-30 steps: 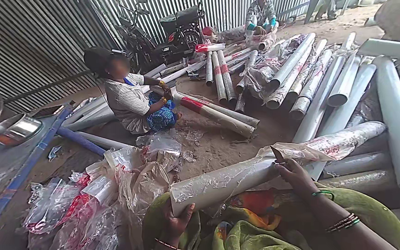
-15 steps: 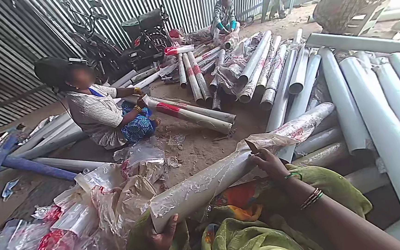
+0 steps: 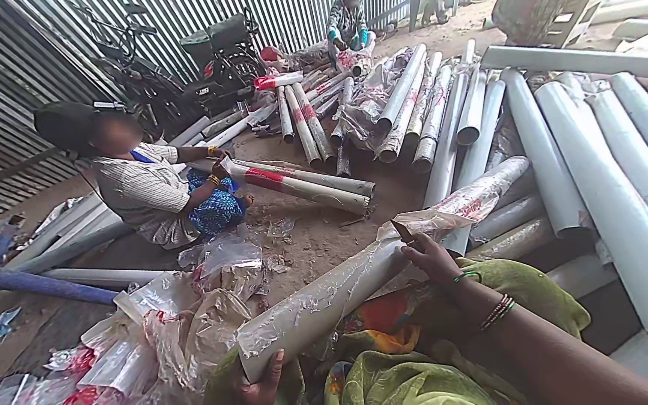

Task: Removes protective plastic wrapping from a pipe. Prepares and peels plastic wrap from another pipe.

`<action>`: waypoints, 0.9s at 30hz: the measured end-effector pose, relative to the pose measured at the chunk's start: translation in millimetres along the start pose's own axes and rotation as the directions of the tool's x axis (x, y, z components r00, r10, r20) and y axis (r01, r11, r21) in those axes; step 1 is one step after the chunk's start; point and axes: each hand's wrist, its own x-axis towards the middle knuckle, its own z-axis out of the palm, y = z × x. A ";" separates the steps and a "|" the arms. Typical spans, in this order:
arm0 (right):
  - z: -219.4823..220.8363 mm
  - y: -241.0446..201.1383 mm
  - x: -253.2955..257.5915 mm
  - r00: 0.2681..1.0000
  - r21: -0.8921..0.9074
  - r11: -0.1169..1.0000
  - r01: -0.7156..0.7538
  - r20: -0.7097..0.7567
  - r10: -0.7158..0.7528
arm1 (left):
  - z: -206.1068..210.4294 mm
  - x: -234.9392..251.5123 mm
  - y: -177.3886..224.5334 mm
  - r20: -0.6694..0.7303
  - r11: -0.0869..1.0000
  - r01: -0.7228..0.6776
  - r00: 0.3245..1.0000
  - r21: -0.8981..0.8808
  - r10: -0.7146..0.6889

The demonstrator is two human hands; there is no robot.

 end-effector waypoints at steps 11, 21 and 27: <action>-1.3 -0.4 -2.6 1.000 -0.006 1.000 0.016 -0.004 -0.016 | -2.2 1.2 2.5 0.027 0.999 -0.007 1.000 0.046 0.006; -1.1 1.3 -2.0 0.999 -0.001 1.000 0.021 -0.042 -0.021 | -1.7 -0.1 0.4 0.017 0.999 -0.011 1.000 0.047 0.010; -1.1 1.6 -0.6 0.999 0.018 1.000 -0.007 -0.051 0.008 | -1.5 -1.3 1.9 0.006 0.998 0.013 1.000 0.065 -0.014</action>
